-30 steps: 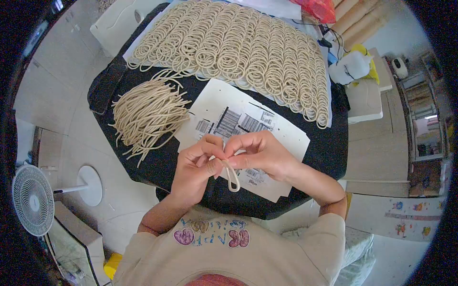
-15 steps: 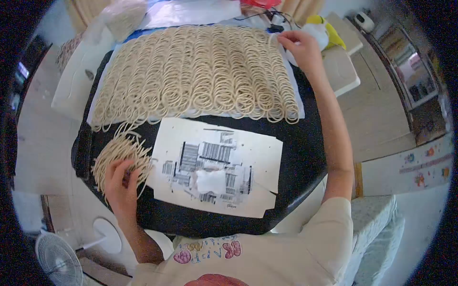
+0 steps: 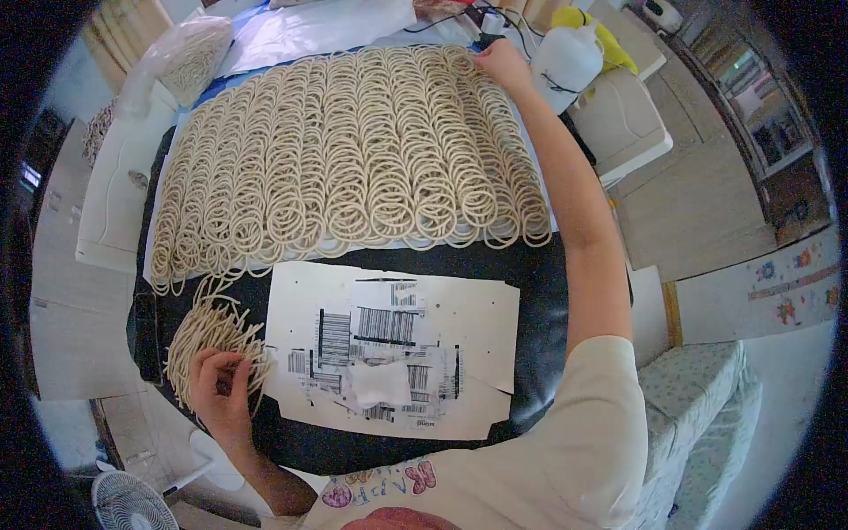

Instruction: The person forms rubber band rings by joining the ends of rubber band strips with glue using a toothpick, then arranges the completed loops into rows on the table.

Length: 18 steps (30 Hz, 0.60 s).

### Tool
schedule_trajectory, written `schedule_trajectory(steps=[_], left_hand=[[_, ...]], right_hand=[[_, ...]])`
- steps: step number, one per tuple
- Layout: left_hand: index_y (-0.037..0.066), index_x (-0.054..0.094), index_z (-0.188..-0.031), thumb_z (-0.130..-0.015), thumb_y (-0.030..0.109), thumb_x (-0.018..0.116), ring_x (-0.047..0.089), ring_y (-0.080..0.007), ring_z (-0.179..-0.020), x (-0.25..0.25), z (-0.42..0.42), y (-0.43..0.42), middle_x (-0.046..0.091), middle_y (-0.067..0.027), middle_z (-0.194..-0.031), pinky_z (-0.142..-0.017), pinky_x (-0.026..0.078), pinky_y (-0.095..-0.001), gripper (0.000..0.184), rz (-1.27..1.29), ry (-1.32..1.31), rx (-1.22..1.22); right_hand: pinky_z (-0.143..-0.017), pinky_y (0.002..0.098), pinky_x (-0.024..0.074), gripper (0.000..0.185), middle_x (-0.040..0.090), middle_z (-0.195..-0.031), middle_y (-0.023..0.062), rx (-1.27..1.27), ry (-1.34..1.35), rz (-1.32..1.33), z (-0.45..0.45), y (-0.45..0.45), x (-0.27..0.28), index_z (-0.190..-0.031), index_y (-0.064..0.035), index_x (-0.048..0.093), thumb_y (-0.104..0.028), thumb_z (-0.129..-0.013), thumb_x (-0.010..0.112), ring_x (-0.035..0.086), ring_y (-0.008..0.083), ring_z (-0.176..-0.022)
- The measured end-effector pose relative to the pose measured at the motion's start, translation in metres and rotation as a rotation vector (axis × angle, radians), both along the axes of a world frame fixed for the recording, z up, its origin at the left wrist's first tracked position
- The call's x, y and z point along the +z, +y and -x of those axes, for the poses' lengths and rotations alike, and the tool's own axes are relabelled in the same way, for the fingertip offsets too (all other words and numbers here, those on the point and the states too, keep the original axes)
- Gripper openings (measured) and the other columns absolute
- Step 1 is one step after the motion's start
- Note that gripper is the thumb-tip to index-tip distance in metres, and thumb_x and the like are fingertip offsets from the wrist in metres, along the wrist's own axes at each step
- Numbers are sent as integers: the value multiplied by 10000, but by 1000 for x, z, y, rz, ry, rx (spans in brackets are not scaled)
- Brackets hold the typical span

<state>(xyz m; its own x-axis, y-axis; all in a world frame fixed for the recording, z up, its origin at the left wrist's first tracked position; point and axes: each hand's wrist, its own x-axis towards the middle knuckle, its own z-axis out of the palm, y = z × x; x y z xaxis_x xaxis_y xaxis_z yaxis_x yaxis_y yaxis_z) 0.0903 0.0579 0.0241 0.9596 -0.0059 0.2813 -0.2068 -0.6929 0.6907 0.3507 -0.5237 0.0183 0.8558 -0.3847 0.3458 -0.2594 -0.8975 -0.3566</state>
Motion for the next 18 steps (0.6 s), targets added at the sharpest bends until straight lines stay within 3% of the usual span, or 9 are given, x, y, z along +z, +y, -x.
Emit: schedule_trajectory(steps=[2,10,13,16,18], left_hand=[[18,630,-825,-718,-25,735,474,-79,-578,-6,-3,3,560,-39,-907,-480,356,-199,156,23,-33,4],[21,621,-816,-713,-13,748,476,-80,-591,-8,-6,4,562,-39,-882,-491,354,-189,167,47,-95,-4],[18,620,-811,-710,-19,748,481,-84,-596,-6,-4,3,562,-38,-875,-499,364,-190,167,39,-79,2],[11,621,-811,-711,-29,743,494,-88,-607,-5,-4,2,562,-41,-874,-509,379,-192,163,45,-73,6],[5,622,-814,-715,-39,735,507,-91,-617,-5,-4,1,564,-49,-877,-514,388,-193,156,77,-87,7]], right_hand=[[-728,430,521,259,697,-857,164,-20,12,34,-6,-2,-4,-852,-86,738,-307,-727,685,670,337,-785],[-754,454,530,257,692,-913,176,-108,44,96,-12,-2,-9,-923,-97,722,-283,-758,657,672,342,-840],[-713,388,514,282,699,-823,148,-124,-52,169,-19,-7,-18,-900,-78,732,-310,-744,698,672,300,-760],[-772,454,523,248,695,-924,150,-97,23,121,-13,-1,-7,-932,-133,729,-300,-760,665,675,304,-863],[-769,442,522,254,698,-918,140,-57,-9,110,-6,4,1,-930,-129,728,-316,-772,660,673,301,-845]])
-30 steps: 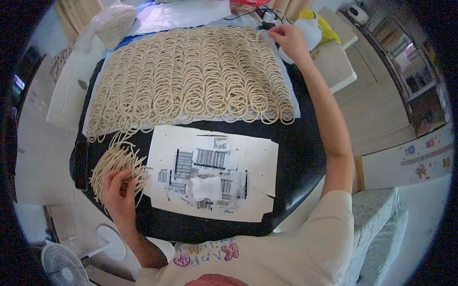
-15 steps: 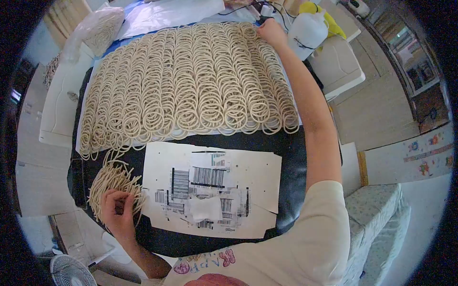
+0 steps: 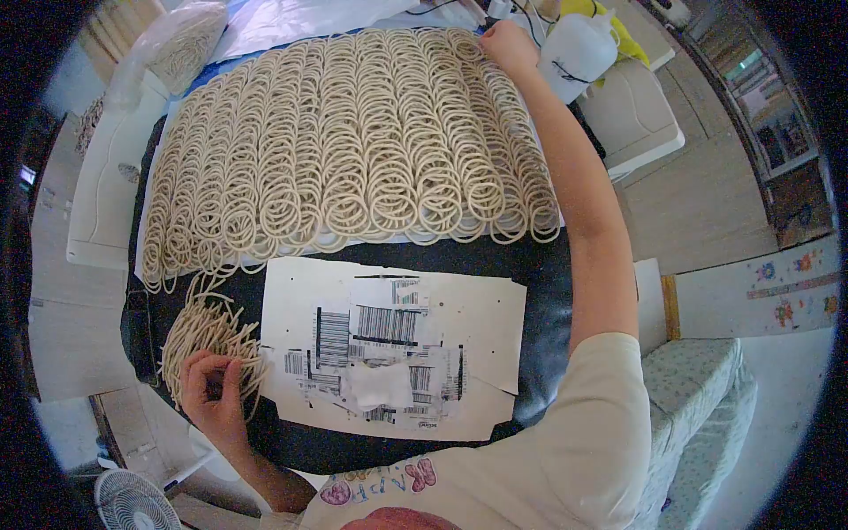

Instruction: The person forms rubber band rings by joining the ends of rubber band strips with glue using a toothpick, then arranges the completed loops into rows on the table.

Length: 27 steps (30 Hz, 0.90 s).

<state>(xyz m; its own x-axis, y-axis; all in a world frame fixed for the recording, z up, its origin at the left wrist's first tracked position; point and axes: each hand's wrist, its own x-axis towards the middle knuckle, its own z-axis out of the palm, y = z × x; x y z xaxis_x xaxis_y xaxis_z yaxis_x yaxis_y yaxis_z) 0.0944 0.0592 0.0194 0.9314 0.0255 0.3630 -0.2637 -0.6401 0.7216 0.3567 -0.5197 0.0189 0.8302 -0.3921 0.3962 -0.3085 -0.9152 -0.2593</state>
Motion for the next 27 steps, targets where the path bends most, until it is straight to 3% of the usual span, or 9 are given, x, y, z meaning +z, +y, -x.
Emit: schedule_trajectory(steps=[5,11,13,15,17,20,23,27], left_hand=[[-15,629,-858,-765,-66,682,540,-106,-652,-5,2,13,579,-85,-914,-532,414,-193,118,25,-167,-12],[-11,577,-944,-889,-3,560,567,-128,-581,15,29,11,620,-183,-947,-496,444,-187,58,565,-239,198],[-1,563,-965,-912,22,536,591,-131,-573,21,36,8,649,-190,-898,-485,457,-193,64,589,-285,151],[7,581,-976,-916,37,553,602,-120,-604,27,39,-4,668,-150,-889,-526,489,-207,73,565,-288,128],[-20,551,-998,-929,9,509,642,-156,-634,29,37,-13,663,-196,-872,-528,511,-213,86,546,-274,115],[-28,548,-1018,-936,2,501,647,-158,-622,28,36,-16,666,-210,-912,-529,518,-214,99,565,-287,75],[-26,549,-1016,-938,11,506,641,-149,-593,36,38,-15,666,-214,-917,-514,511,-200,97,581,-269,125],[0,516,-994,-943,75,533,606,-148,-493,53,57,-16,660,-242,-874,-446,490,-221,92,733,-276,2]], right_hand=[[-681,331,504,282,702,-816,108,198,-235,-31,33,36,20,-934,-39,710,-289,-809,677,655,201,-730],[-697,235,494,166,686,-886,30,625,-72,-516,157,184,65,-976,-3,683,-109,-854,646,607,75,-776],[-698,254,502,123,674,-861,39,764,62,-695,205,235,73,-914,-7,684,-86,-821,677,620,110,-781],[-727,319,519,167,649,-835,66,1109,10,-454,234,266,66,-894,-47,666,-197,-822,685,641,205,-798],[-720,363,515,161,602,-867,84,1301,72,-356,263,295,74,-913,-48,618,-159,-809,667,606,266,-845],[-734,385,506,224,581,-928,99,1482,-13,-344,279,325,68,-997,-36,573,-140,-813,648,583,277,-887],[-819,377,508,375,582,-1089,153,1519,44,-324,284,340,76,-1133,2,539,-92,-799,680,589,314,-984],[-858,376,498,576,565,-1160,168,1443,-33,-558,289,364,79,-1299,-10,418,-118,-804,691,577,320,-1058]])
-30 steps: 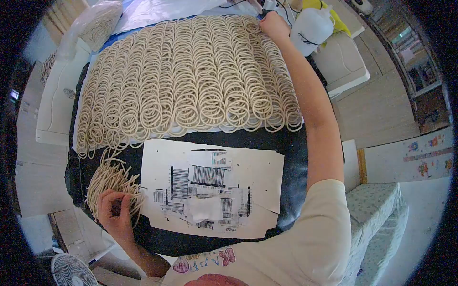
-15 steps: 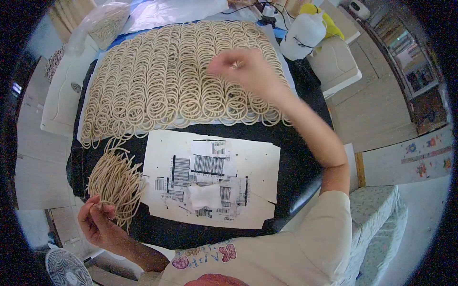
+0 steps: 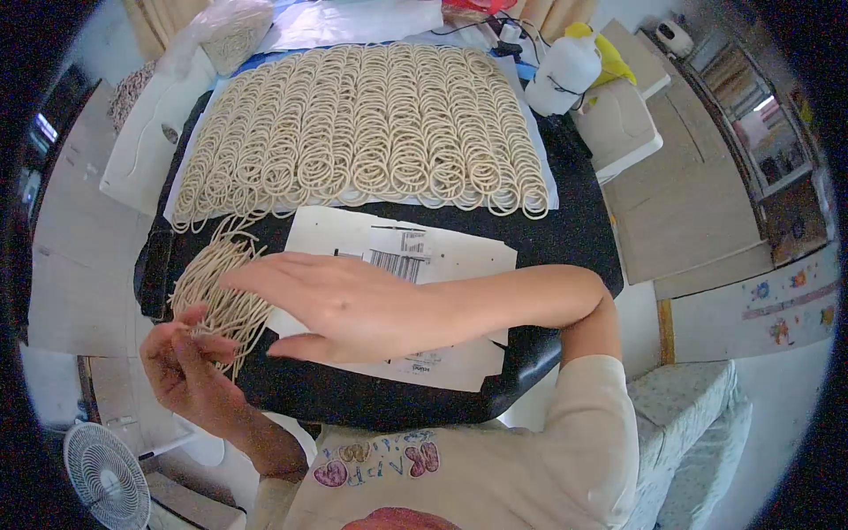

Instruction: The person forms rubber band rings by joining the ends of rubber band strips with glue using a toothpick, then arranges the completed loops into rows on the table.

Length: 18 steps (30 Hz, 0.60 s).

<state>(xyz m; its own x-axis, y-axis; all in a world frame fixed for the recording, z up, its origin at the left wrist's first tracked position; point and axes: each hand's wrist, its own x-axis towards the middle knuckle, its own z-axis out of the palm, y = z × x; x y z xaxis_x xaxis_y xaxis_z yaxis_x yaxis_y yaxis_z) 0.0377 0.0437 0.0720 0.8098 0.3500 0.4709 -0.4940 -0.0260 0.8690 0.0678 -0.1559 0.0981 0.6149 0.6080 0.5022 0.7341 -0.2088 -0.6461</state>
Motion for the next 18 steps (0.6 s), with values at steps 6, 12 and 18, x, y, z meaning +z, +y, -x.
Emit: schedule_trajectory(steps=[6,12,18], left_hand=[[18,420,-944,-943,159,560,632,-221,-539,0,22,-22,634,-215,-722,-434,516,-262,199,244,74,-418],[-6,414,-1084,-896,-7,547,660,-217,-649,-21,19,-20,652,-187,-809,-561,550,-261,231,271,309,-521],[-34,547,-1054,-890,-66,526,679,-203,-805,-37,21,-42,674,-164,-934,-669,549,-258,169,294,461,-763]], right_hand=[[-779,333,525,590,585,-1113,151,244,819,101,13,3,10,-1363,-49,374,-58,-846,659,623,232,-986],[-730,295,541,193,595,-966,104,77,754,-98,19,-57,-6,-1055,-2,605,-12,-863,626,618,160,-871],[-696,271,533,170,578,-955,152,319,976,-413,22,-89,-26,-945,21,702,29,-775,706,607,193,-819]])
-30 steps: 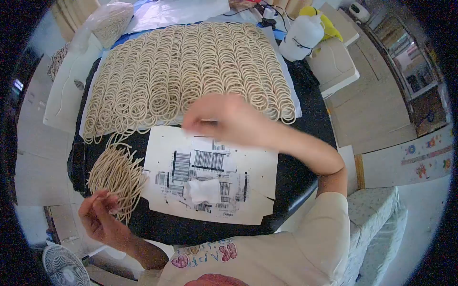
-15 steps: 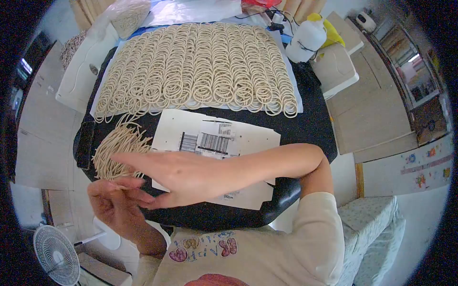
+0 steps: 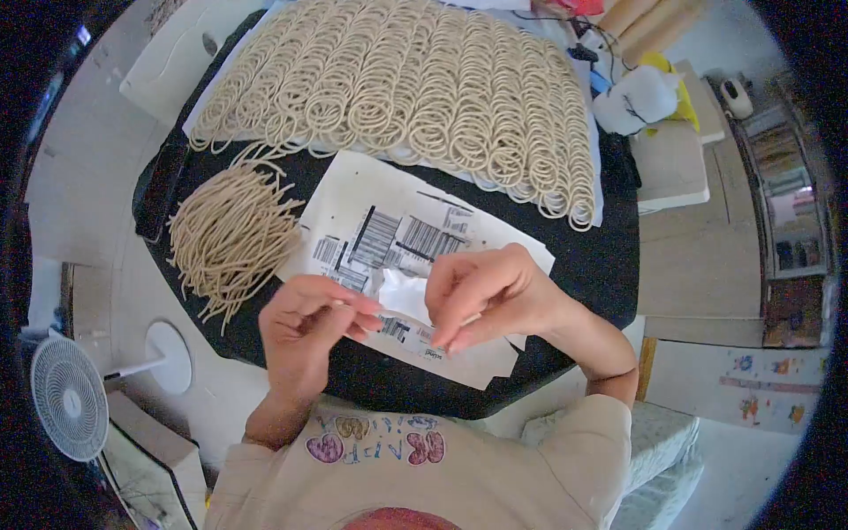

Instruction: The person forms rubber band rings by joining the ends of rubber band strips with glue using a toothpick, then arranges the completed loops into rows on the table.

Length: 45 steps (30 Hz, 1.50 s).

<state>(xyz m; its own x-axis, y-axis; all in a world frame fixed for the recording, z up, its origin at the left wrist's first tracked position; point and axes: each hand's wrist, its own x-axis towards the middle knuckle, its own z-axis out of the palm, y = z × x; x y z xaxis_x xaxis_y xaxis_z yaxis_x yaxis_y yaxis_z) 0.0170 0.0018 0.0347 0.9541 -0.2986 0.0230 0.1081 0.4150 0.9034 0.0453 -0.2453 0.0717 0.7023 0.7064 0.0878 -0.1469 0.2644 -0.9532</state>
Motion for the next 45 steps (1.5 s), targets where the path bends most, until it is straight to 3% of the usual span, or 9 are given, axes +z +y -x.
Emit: schedule_trajectory(steps=[3,6,9,12,15,27,36,45], left_hand=[[-36,642,-987,-883,-36,582,675,-179,-828,-5,4,-7,676,-133,-960,-690,543,-246,120,-28,36,-52],[-4,683,-968,-837,-20,650,659,-137,-765,-18,8,-14,685,-101,-935,-635,523,-230,136,-171,-102,-6],[22,689,-957,-800,-18,682,643,-126,-704,-25,8,-16,684,-93,-899,-591,505,-228,162,-378,-317,63],[36,692,-937,-778,-7,706,633,-130,-670,-27,9,-18,677,-86,-865,-569,496,-230,165,-458,-327,124],[41,691,-917,-775,-2,713,632,-139,-659,-26,8,-17,670,-82,-849,-561,497,-230,150,-503,-319,146],[32,669,-901,-771,-19,707,649,-162,-642,-32,9,-18,662,-86,-848,-551,521,-245,144,-475,-319,123],[30,664,-891,-761,-17,711,651,-166,-642,-34,9,-16,662,-88,-834,-556,523,-249,146,-472,-302,96],[33,660,-880,-757,-14,716,637,-171,-618,-36,8,-15,661,-87,-821,-535,505,-253,142,-478,-325,83]], right_hand=[[-620,243,514,224,608,-905,157,-74,0,-52,3,1,-8,-967,27,710,31,-744,735,623,175,-791],[-589,228,503,189,645,-852,127,-121,-43,241,5,-3,-7,-934,16,713,16,-746,743,636,144,-754],[-588,227,512,144,665,-828,88,-269,193,492,9,2,-5,-904,21,701,10,-764,734,643,123,-730],[-607,235,512,141,664,-831,67,-325,12,587,10,6,-14,-895,15,686,22,-760,728,644,129,-738],[-616,240,504,171,660,-841,58,-328,-419,732,8,10,-13,-916,-8,688,33,-752,720,642,137,-742],[-625,271,515,168,635,-868,75,-363,-540,845,14,15,-28,-894,-19,658,35,-744,711,636,174,-716],[-637,328,521,202,597,-856,105,-316,-769,913,13,19,-32,-895,-6,611,20,-720,709,621,267,-764],[-622,326,526,268,592,-884,93,-261,-989,976,13,20,-33,-893,-16,610,-7,-652,727,621,250,-771]])
